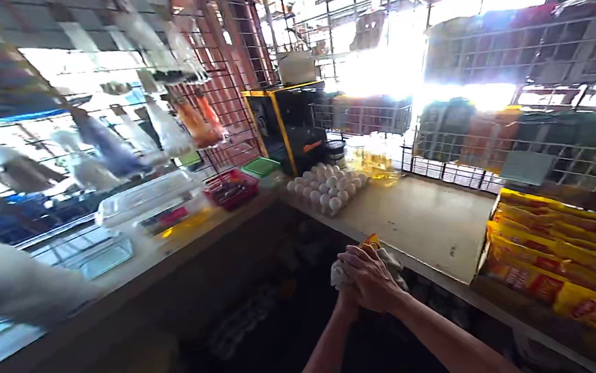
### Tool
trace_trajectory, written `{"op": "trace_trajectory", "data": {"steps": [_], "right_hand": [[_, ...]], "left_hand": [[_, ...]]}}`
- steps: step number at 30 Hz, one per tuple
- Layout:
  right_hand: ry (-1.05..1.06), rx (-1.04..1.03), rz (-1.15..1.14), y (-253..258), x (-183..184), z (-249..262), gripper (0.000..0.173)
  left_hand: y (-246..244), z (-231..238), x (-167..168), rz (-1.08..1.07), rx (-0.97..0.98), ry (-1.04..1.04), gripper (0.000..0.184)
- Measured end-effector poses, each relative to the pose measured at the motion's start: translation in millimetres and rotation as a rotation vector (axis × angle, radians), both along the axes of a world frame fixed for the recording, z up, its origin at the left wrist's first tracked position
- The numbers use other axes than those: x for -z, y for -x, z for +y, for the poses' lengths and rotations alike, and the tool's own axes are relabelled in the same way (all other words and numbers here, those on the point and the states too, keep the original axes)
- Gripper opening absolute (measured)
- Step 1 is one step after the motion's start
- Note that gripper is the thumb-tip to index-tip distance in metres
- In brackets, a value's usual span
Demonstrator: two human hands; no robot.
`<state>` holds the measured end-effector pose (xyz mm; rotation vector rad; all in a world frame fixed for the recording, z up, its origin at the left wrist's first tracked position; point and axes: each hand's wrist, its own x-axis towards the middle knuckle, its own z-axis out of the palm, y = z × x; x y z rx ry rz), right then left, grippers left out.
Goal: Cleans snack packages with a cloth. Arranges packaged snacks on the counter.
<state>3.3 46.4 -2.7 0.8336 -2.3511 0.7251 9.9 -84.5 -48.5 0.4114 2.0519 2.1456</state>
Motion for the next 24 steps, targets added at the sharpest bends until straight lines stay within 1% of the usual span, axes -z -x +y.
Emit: {"op": "trace_trajectory", "data": {"steps": [1,2,5,6,7,9,11,12,13,15,16,18,19,20,21,22,23,24], "right_hand": [[-0.043,-0.031,-0.065,10,1,-3,0.039],[-0.05,-0.04,-0.199,21,-3,-2,0.04],[0.002,0.073,-0.677,61,-17,19,0.042],[0.017,0.14,-0.758,72,-17,29,0.042],[0.056,0.195,-0.778,78,-19,37,0.041],[0.239,0.232,-0.702,70,-32,43,0.04],[0.372,0.153,-0.513,53,-44,30,0.04],[0.354,0.083,-0.426,46,-42,19,0.04],[0.273,0.016,-0.362,40,-34,7,0.042],[0.065,-0.027,-0.207,38,-4,-13,0.045],[0.016,-0.016,-0.084,38,14,-15,0.044],[0.042,-0.062,0.037,38,41,-3,0.036],[0.083,-0.086,0.039,36,51,7,0.032],[0.137,-0.073,-0.006,31,59,18,0.032],[0.214,-0.019,-0.073,27,67,28,0.032],[0.33,0.071,-0.166,25,73,36,0.031],[0.492,0.184,-0.277,24,74,40,0.029],[0.693,0.301,-0.407,25,67,40,0.03]], "left_hand": [[-2,-3,1,-0.025,-0.011,-0.01,0.026],[-1,-5,0,-0.025,-0.007,-0.049,0.029],[0,-14,5,0.0,0.025,-0.105,0.057],[-1,-17,8,0.015,0.009,-0.108,0.06],[0,-21,10,0.023,-0.023,-0.126,0.059],[7,-25,13,-0.017,-0.112,-0.206,0.055],[14,-20,9,-0.168,-0.189,-0.309,0.045],[16,-15,4,-0.264,-0.216,-0.366,0.039],[17,-10,0,-0.326,-0.223,-0.421,0.035],[19,3,-4,-0.36,-0.232,-0.573,0.032],[18,8,-6,-0.377,-0.255,-0.648,0.034],[24,12,-5,-0.394,-0.361,-0.741,0.032],[29,8,-4,-0.36,-0.388,-0.754,0.035],[34,3,-2,-0.309,-0.381,-0.753,0.042],[38,1,0,-0.273,-0.386,-0.746,0.045],[42,1,1,-0.257,-0.408,-0.752,0.046],[43,1,1,-0.25,-0.435,-0.761,0.045],[44,4,-2,-0.243,-0.461,-0.765,0.043]]}}
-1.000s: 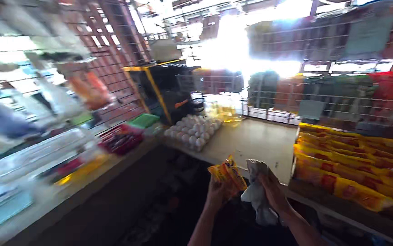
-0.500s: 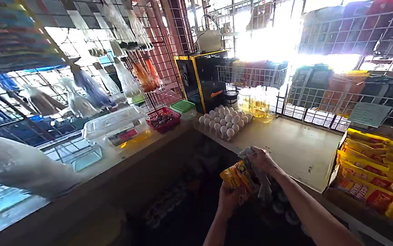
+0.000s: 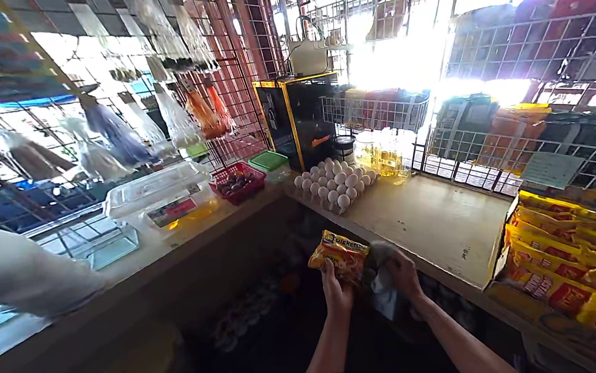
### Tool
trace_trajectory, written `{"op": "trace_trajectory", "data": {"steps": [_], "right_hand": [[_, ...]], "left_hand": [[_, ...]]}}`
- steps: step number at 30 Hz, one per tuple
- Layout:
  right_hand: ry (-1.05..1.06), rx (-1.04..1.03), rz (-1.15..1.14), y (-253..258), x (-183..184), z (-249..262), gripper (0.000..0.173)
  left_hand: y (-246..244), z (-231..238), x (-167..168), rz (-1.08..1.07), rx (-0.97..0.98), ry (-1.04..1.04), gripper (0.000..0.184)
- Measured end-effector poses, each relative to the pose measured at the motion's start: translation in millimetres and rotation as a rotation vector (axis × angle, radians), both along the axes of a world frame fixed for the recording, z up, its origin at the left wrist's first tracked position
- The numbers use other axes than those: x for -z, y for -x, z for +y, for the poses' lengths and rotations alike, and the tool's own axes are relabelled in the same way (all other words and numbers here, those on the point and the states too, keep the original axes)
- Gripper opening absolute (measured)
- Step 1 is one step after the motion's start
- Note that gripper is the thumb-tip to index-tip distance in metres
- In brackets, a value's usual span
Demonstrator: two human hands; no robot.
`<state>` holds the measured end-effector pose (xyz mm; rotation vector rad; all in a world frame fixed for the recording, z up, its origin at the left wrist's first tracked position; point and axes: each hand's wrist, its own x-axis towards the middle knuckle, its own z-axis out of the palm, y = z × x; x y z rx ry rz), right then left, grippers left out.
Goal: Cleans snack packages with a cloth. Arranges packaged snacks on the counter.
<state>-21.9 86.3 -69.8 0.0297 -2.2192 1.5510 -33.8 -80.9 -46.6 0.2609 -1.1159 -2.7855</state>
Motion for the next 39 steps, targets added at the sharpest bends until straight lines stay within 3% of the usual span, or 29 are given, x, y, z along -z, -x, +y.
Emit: {"op": "trace_trajectory", "data": {"steps": [2,4,7,9,11,14,16,19,22,24,27,28,30,33,35,37,39], "right_hand": [[0.416,0.085,-0.197,4,-22,-8,0.038],[0.668,-0.092,-0.335,2,-32,-19,0.051],[0.915,-0.13,-0.353,0,-39,-39,0.04],[0.794,-0.033,-0.178,-1,-45,-38,0.038],[0.366,0.019,-0.029,-2,-44,-26,0.052],[-0.158,-0.07,0.16,-8,-30,-15,0.048],[-0.378,-0.203,0.317,-12,-11,-15,0.032],[-0.595,-0.348,0.401,-13,-2,-5,0.029],[-0.634,-0.424,0.174,-18,-8,18,0.021],[-0.464,-0.301,-0.045,-17,-18,34,0.022],[-0.245,-0.242,-0.274,-3,-59,28,0.081],[-0.255,-0.302,-0.256,1,-63,20,0.086],[-0.438,-0.372,-0.117,4,-52,-1,0.062],[-0.615,-0.213,0.294,-9,-13,-27,0.027],[-0.652,-0.243,0.434,-25,4,-25,0.02],[-0.654,-0.337,0.429,-38,19,-11,0.018],[-0.568,-0.31,0.335,-39,20,4,0.018]], "left_hand": [[-1,10,-4,-0.012,-0.035,-0.009,0.041],[-5,23,-7,0.001,-0.011,-0.036,0.042],[-4,36,-12,0.001,0.04,-0.024,0.041],[-1,34,-11,-0.112,0.042,0.066,0.042],[-4,28,-9,-0.261,0.145,0.107,0.057],[-17,23,-13,-0.183,0.397,0.091,0.074],[-14,23,-5,-0.085,0.432,0.022,0.062],[-5,19,18,-0.004,0.471,-0.132,0.06],[0,12,21,-0.137,0.28,-0.072,0.04],[0,5,25,-0.177,0.244,-0.001,0.034],[-13,10,30,-0.161,0.375,0.015,0.04],[-18,14,30,-0.141,0.427,0.004,0.042],[-25,24,26,-0.097,0.495,-0.049,0.043],[-26,23,26,-0.084,0.461,-0.103,0.047],[-21,16,37,-0.069,0.407,-0.159,0.055],[-14,7,47,-0.057,0.344,-0.121,0.058],[-7,0,53,-0.001,0.344,0.034,0.037]]}}
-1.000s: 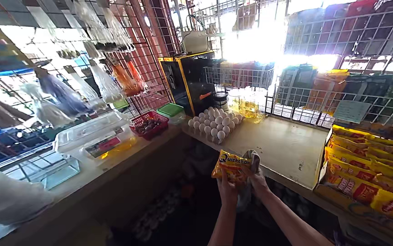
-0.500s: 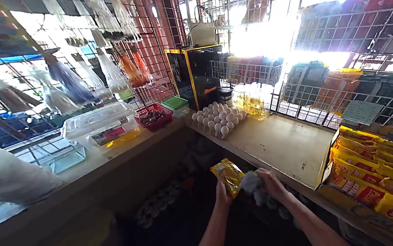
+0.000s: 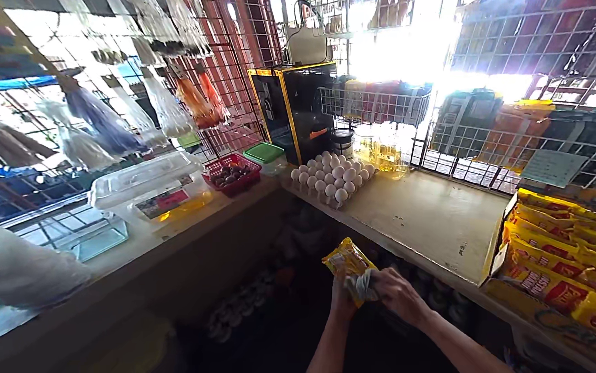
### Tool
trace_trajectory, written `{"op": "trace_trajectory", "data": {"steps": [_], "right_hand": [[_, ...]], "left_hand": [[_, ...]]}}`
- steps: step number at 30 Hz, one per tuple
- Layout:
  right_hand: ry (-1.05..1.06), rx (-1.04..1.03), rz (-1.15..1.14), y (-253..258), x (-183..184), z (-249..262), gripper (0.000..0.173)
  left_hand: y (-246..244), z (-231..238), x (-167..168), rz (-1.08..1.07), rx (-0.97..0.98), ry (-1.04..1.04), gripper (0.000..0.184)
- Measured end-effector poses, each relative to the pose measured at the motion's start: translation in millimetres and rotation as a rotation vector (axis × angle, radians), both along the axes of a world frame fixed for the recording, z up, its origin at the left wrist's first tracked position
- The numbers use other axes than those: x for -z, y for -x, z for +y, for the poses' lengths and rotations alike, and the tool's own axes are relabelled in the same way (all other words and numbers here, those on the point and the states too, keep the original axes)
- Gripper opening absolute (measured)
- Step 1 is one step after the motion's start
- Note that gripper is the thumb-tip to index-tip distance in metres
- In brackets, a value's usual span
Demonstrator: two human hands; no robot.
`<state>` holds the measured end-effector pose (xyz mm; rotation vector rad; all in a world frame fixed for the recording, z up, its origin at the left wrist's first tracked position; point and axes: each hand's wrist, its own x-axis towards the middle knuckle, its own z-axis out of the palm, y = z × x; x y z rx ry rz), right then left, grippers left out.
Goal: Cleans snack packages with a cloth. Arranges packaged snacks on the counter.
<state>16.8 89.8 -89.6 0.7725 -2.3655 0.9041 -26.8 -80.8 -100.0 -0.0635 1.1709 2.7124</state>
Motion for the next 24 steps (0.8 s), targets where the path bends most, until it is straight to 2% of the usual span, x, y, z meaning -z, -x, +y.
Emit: {"op": "trace_trajectory", "data": {"steps": [1,3,5,6,7,9,11,12,13,15,17,18,19,20,21,22,23,24], "right_hand": [[0.072,0.067,-0.029,2,-6,3,0.022],[0.152,0.147,-0.016,9,-27,3,0.028],[0.036,0.054,-0.038,11,-46,-6,0.03],[-0.075,0.0,-0.063,14,-48,-11,0.031],[-0.17,-0.022,-0.082,19,-47,-14,0.033],[-0.194,0.028,-0.262,33,-53,-8,0.034],[-0.097,0.129,-0.561,48,-67,10,0.037],[-0.029,0.188,-0.628,53,-70,19,0.037],[0.044,0.255,-0.608,54,-71,27,0.035],[0.21,0.321,-0.414,45,-70,31,0.029],[0.232,0.147,-0.27,23,-66,24,0.035],[0.148,0.013,-0.219,14,-59,19,0.049],[0.022,-0.065,-0.17,8,-50,14,0.067],[-0.06,-0.084,-0.126,4,-41,11,0.078],[-0.039,-0.066,-0.065,2,-32,12,0.079],[0.046,-0.027,-0.003,0,-28,16,0.071],[0.169,0.016,0.014,-3,-28,20,0.061],[0.335,0.064,-0.023,-9,-32,21,0.053]], "left_hand": [[0,-2,2,0.032,-0.013,0.112,0.025],[-3,-4,5,0.117,0.017,0.314,0.039],[-12,-2,6,0.229,0.131,0.453,0.053],[-18,-1,4,0.278,0.193,0.519,0.049],[-24,1,-1,0.291,0.252,0.546,0.036],[-25,5,-7,0.286,0.373,0.496,0.029],[-23,4,-9,0.28,0.439,0.392,0.033],[-23,2,-10,0.25,0.426,0.354,0.036],[-22,0,-12,0.204,0.377,0.299,0.035],[-18,-2,-21,0.092,0.236,0.193,0.029],[-14,0,-33,-0.003,0.169,0.121,0.023],[-13,1,-38,-0.008,0.199,0.073,0.031],[-13,1,-41,0.018,0.273,0.0,0.048],[-11,1,-46,0.056,0.382,-0.062,0.067],[-10,0,-49,0.101,0.474,-0.084,0.082],[-7,-1,-51,0.162,0.545,-0.074,0.092],[-4,-4,-54,0.229,0.577,-0.023,0.098],[-2,-7,-59,0.304,0.539,0.121,0.095]]}}
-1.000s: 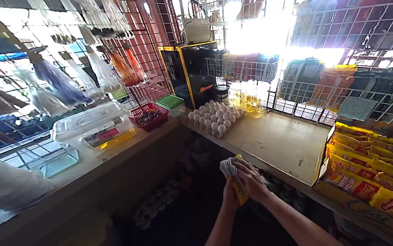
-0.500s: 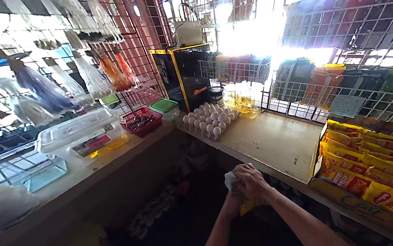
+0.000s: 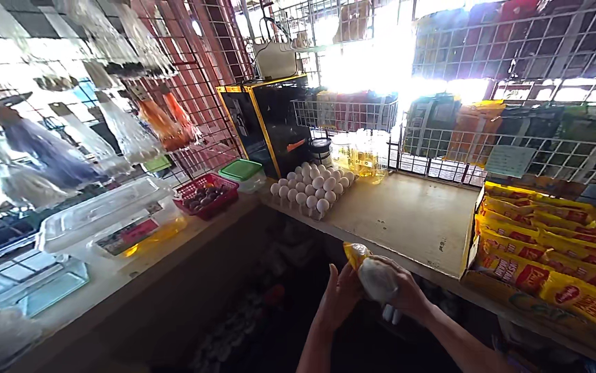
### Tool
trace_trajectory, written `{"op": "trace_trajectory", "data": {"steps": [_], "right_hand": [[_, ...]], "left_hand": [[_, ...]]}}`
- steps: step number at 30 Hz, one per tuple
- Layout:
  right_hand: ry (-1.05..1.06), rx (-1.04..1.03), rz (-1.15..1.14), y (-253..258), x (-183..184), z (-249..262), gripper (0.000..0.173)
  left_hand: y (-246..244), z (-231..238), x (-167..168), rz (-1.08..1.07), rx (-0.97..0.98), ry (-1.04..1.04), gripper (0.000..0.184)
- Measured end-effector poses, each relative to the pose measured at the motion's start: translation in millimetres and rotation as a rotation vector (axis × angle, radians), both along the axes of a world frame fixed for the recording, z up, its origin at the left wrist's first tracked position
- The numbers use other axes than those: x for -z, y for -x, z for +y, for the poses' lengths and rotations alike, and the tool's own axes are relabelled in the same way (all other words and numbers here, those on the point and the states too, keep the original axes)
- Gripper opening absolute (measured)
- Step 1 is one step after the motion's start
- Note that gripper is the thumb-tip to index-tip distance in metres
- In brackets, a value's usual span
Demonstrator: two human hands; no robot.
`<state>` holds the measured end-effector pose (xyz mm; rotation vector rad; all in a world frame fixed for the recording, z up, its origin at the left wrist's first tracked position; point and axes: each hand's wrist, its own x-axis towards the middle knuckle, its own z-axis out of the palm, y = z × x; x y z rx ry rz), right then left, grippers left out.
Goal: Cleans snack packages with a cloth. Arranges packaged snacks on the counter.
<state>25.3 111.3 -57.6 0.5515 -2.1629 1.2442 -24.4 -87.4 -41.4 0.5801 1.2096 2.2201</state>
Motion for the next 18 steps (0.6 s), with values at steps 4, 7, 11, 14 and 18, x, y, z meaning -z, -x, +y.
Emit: {"op": "trace_trajectory", "data": {"steps": [4,7,11,14,18], "right_hand": [[0.848,-0.05,-0.404,-23,-24,10,0.057],[1.047,-0.114,-0.521,-37,-20,21,0.08],[1.05,0.021,-0.578,-64,-11,29,0.043],[1.026,0.268,-0.584,-91,2,40,0.04],[1.079,0.323,-0.663,-140,30,66,0.054]], "left_hand": [[11,5,-9,0.277,-0.295,0.456,0.084],[19,19,-17,0.198,-0.062,0.38,0.081],[14,46,-21,0.234,0.115,0.43,0.056],[-5,67,-16,0.564,0.044,0.614,0.05],[-35,97,-57,0.767,-0.18,0.453,0.05]]}}
